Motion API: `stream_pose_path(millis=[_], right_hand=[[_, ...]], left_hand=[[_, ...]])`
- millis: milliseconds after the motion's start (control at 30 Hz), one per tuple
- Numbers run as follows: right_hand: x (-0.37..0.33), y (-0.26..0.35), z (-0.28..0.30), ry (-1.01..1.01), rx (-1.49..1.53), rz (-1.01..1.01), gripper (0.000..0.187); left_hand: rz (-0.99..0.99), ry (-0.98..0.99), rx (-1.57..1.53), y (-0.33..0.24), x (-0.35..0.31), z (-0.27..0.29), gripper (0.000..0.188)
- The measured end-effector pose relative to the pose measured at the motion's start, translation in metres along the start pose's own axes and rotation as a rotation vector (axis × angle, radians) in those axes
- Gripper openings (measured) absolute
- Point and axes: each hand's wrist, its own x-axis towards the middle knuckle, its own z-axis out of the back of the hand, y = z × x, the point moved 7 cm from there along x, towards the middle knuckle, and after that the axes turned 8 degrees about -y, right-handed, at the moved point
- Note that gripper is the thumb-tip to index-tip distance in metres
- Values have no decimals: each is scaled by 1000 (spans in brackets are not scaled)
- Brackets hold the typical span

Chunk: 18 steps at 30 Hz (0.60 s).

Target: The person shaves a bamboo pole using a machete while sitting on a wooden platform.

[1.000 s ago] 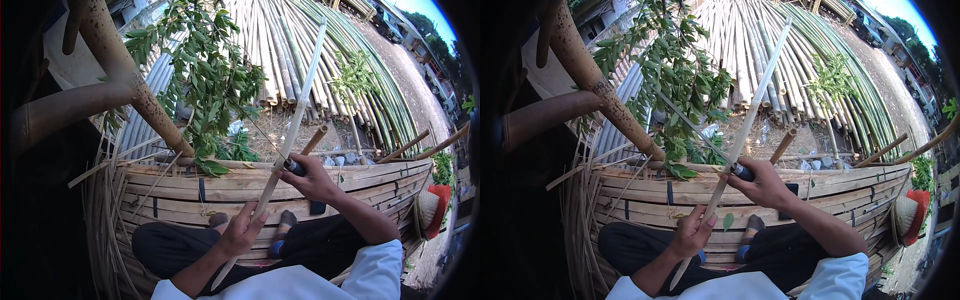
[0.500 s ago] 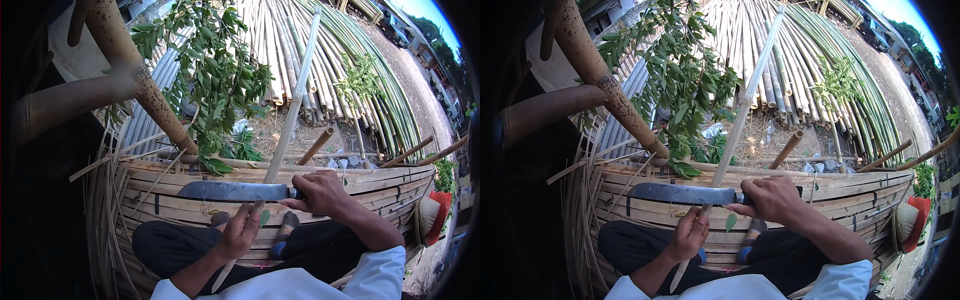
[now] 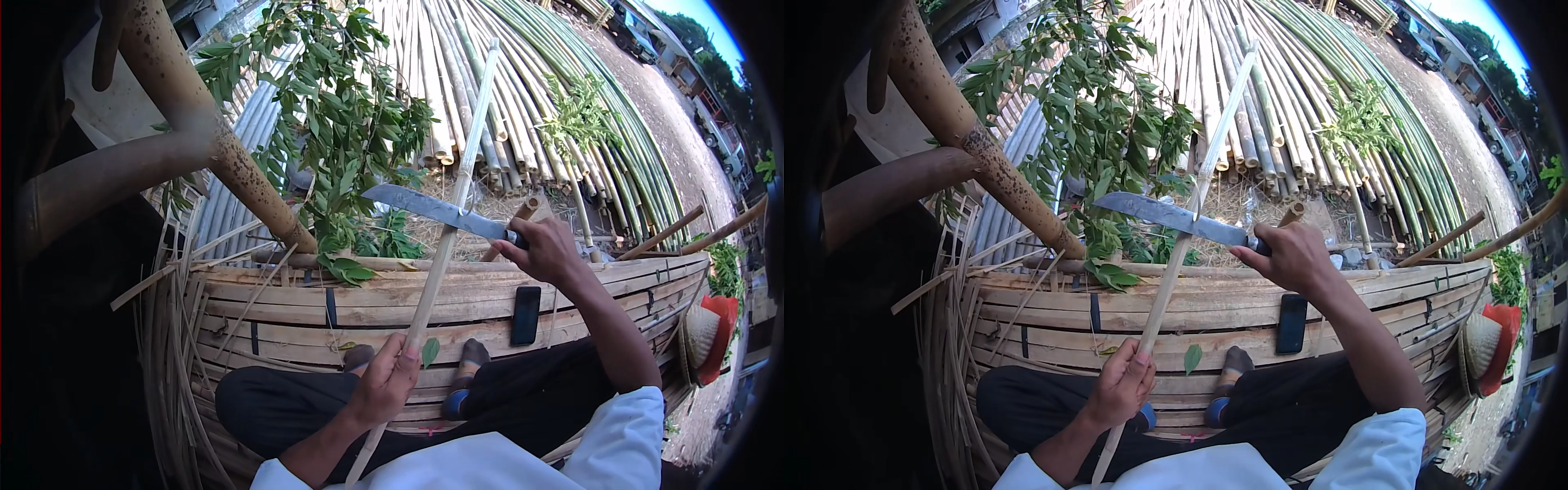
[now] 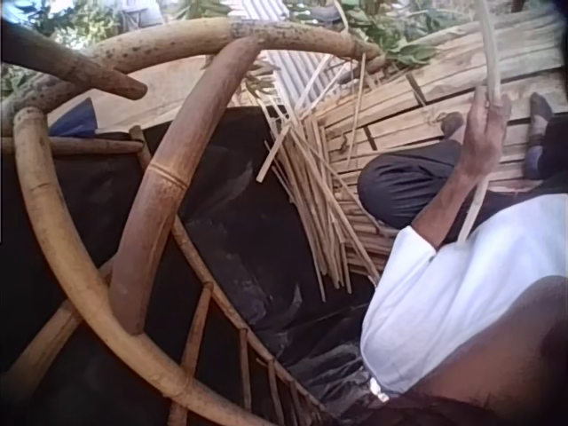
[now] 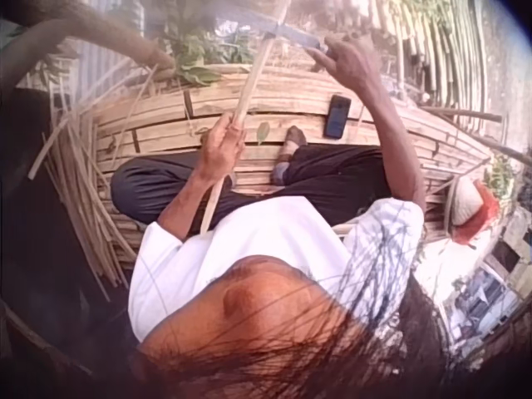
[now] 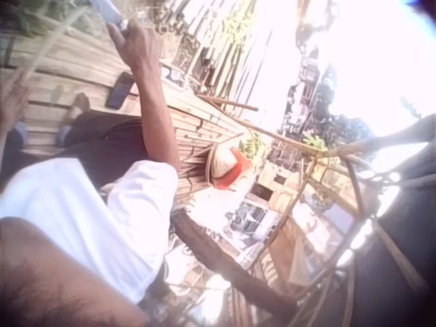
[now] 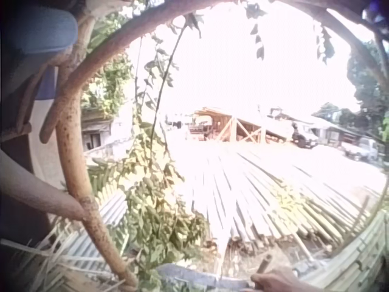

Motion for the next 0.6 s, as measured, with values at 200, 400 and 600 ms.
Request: stream_pose_path(millis=[200, 400, 600], right_hand=[[-23, 83, 11, -98, 137, 403, 57], [5, -9, -12, 31, 117, -53, 60], [14, -9, -28, 129, 135, -118, 62]], left_hand=[[-99, 21, 25, 2, 2, 0, 25], [63, -39, 63, 9, 8, 2, 26], [62, 11, 32, 7, 6, -5, 28]])
